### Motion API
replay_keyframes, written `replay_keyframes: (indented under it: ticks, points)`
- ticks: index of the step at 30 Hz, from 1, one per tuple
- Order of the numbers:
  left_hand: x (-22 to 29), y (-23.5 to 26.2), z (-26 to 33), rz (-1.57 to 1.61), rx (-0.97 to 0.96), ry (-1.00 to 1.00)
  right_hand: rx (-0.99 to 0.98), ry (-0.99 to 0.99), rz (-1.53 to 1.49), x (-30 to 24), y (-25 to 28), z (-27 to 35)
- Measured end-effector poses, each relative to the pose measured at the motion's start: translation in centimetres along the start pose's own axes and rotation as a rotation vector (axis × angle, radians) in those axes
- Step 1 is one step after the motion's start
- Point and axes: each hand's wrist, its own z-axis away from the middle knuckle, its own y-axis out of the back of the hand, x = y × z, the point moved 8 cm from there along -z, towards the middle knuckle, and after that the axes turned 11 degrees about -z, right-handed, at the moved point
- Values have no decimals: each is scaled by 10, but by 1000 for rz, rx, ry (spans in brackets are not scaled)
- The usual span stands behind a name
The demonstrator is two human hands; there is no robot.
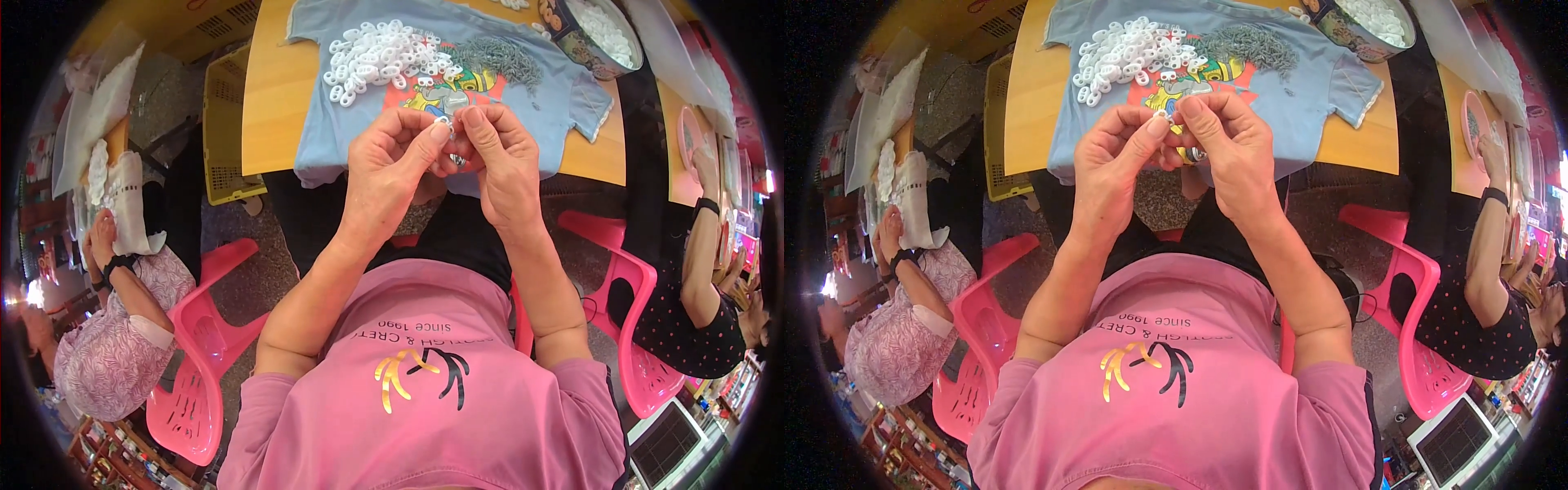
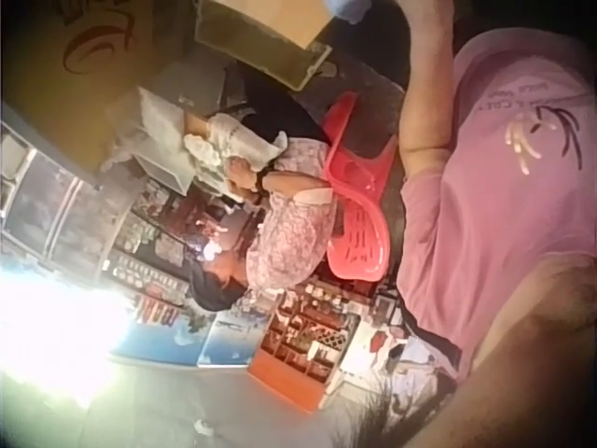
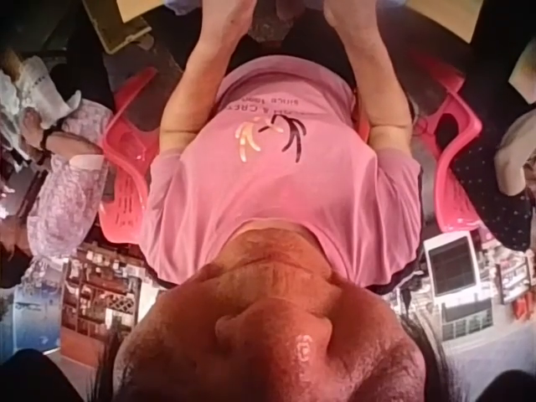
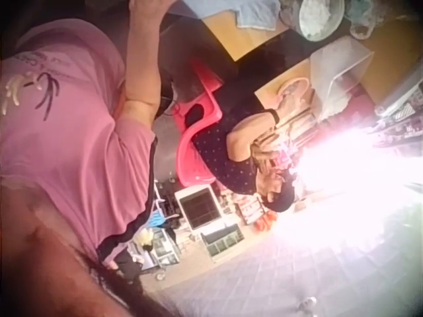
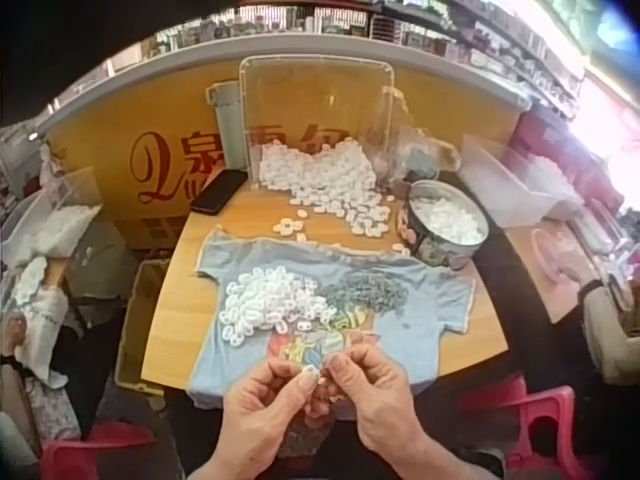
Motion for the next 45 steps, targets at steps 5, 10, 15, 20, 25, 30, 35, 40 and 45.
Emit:
replay_keyframes:
  ticks: [5, 10, 15, 20, 25, 30, 35, 40, 45]
  points:
    - [4, -2, 1, -54, -13, -38, -17, -7, -23, 4, -3, 1]
    - [7, -3, 2, -44, 6, -68, -18, -7, -50, 5, -7, 2]
    - [9, -2, 3, -51, 15, -99, -40, 17, -35, 3, -9, 3]
    - [13, -2, 5, -133, 14, -82, -76, 127, 166, -8, -12, 4]
    - [4, 1, -3, -126, 30, -76, -46, 179, 94, 0, -12, 2]
    - [-6, 8, -9, -118, -3, -18, -3, 106, 235, 6, 0, -2]
    - [0, 9, -6, -95, -77, -13, -148, 89, 445, -8, -11, -2]
    - [4, 9, -1, -111, -95, 5, -443, 499, 959, -45, -40, 0]
    - [7, 5, 5, -170, -120, -24, -616, 692, 1145, -51, -57, 11]
